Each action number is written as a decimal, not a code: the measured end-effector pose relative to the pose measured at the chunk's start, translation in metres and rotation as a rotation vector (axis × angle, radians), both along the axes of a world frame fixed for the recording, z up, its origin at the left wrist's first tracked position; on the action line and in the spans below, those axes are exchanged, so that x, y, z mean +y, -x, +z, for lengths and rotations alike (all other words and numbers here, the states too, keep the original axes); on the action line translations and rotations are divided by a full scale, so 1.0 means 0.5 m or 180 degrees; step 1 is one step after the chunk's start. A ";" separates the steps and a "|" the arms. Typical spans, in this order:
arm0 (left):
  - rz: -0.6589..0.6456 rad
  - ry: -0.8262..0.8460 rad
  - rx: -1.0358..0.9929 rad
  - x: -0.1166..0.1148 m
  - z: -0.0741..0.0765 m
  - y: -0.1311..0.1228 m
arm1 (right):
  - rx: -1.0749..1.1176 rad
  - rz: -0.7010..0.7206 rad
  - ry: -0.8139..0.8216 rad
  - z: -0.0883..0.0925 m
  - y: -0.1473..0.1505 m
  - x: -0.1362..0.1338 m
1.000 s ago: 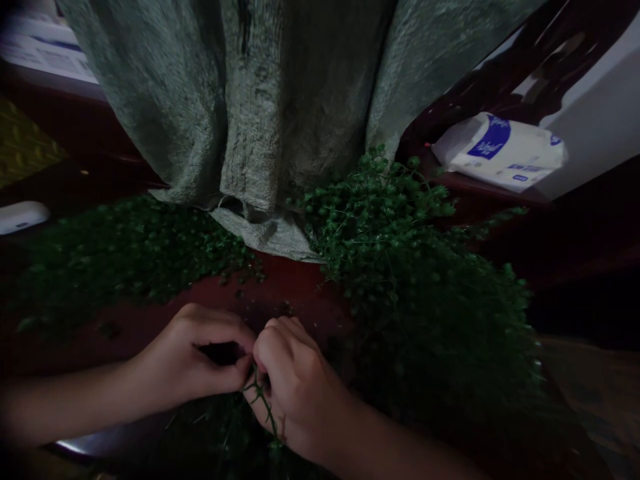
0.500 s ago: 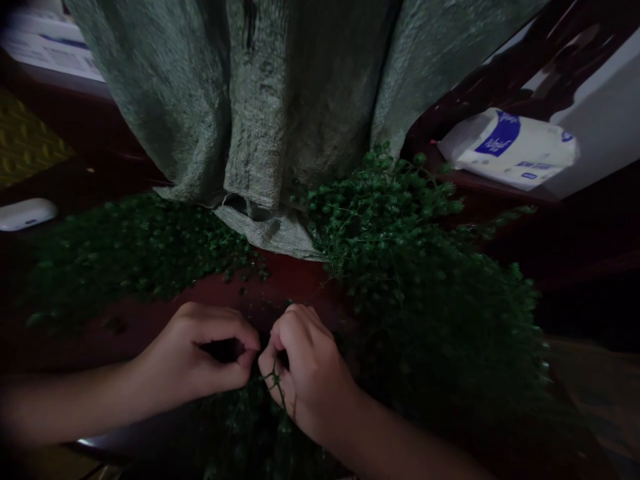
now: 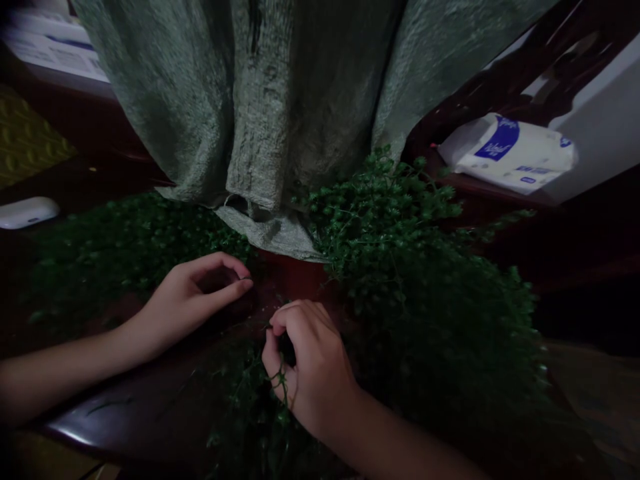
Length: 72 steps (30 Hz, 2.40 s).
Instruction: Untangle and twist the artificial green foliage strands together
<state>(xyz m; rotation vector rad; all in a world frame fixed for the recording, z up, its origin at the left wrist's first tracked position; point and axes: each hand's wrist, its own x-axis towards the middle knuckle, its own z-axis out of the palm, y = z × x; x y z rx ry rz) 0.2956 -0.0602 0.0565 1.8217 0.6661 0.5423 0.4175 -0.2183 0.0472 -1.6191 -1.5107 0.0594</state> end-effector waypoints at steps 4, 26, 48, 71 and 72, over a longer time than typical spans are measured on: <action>0.0067 -0.0331 -0.0069 0.004 -0.008 -0.001 | 0.0120 -0.0012 -0.0030 0.003 0.000 0.000; -0.1591 -0.1281 0.0064 -0.018 0.007 0.015 | 0.0933 -0.0025 -0.0146 0.015 -0.001 0.000; -0.0768 -0.1192 0.0188 -0.025 0.012 0.026 | -0.0321 -0.0265 0.0495 0.009 -0.006 0.002; -0.1303 -0.1319 -0.0392 -0.039 0.022 0.020 | -0.0063 -0.0609 -0.0064 0.032 -0.001 0.001; -0.1229 -0.1384 -0.0409 -0.038 0.021 0.019 | -0.0065 -0.0615 -0.0076 0.033 -0.001 0.001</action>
